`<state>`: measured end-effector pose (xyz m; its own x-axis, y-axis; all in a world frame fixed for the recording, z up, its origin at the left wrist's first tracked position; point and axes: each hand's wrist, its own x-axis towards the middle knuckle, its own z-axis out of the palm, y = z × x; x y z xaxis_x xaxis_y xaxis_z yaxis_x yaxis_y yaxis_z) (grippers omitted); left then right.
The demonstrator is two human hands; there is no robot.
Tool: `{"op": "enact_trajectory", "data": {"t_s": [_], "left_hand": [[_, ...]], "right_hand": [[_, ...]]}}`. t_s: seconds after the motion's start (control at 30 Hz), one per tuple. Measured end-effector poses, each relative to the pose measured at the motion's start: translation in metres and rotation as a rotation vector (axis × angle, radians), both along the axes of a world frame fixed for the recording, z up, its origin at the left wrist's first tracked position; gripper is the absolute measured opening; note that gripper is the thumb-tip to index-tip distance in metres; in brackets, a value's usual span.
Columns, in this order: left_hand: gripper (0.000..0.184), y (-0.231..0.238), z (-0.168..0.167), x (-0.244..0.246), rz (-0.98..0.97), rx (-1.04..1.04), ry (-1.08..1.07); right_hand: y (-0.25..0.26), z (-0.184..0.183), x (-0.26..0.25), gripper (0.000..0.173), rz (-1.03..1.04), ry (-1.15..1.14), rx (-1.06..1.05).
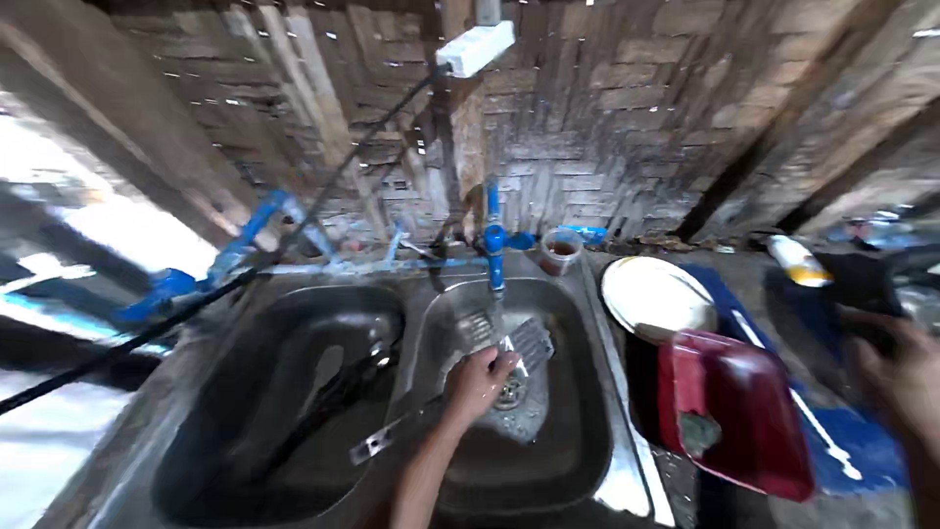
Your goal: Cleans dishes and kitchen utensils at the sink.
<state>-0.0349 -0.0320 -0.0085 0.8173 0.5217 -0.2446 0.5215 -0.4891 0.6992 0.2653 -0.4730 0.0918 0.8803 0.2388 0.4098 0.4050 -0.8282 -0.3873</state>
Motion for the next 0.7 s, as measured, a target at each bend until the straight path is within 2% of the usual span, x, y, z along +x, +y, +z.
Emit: {"op": "enact_trajectory", "data": {"t_s": [0.07,0.13,0.27,0.37,0.47,0.53,0.57,0.67,0.7], "left_hand": [[0.059,-0.011,-0.005,0.004,-0.021,-0.029,-0.016],[0.055,-0.006,-0.007,0.008,-0.026,-0.041,-0.064],[0.041,0.028,-0.011,0.004,-0.084,-0.085,-0.179],[0.043,0.043,-0.005,-0.02,-0.141,-0.127,-0.106],[0.043,0.033,0.012,-0.044,-0.138,-0.07,-0.033],[0.042,0.031,0.032,-0.054,-0.086,0.008,0.028],[0.044,0.037,0.038,-0.06,-0.044,0.036,0.043],[0.048,0.061,0.044,-0.084,0.002,0.088,0.131],[0.05,0.068,0.045,-0.09,-0.01,0.105,0.157]], "right_hand": [[0.033,0.01,-0.047,0.036,0.08,-0.012,-0.002],[0.059,0.001,-0.083,0.037,0.169,0.019,0.028],[0.096,-0.018,-0.146,0.036,0.259,0.184,0.255],[0.181,-0.028,-0.207,0.034,0.453,0.312,0.4],[0.293,-0.07,-0.243,0.037,0.578,0.258,0.29],[0.357,-0.099,-0.24,0.037,0.526,0.197,0.304],[0.381,-0.103,-0.235,0.037,0.479,0.231,0.309],[0.432,-0.092,-0.23,0.045,0.304,0.517,0.245],[0.441,-0.093,-0.234,0.046,0.268,0.542,0.264]]}}
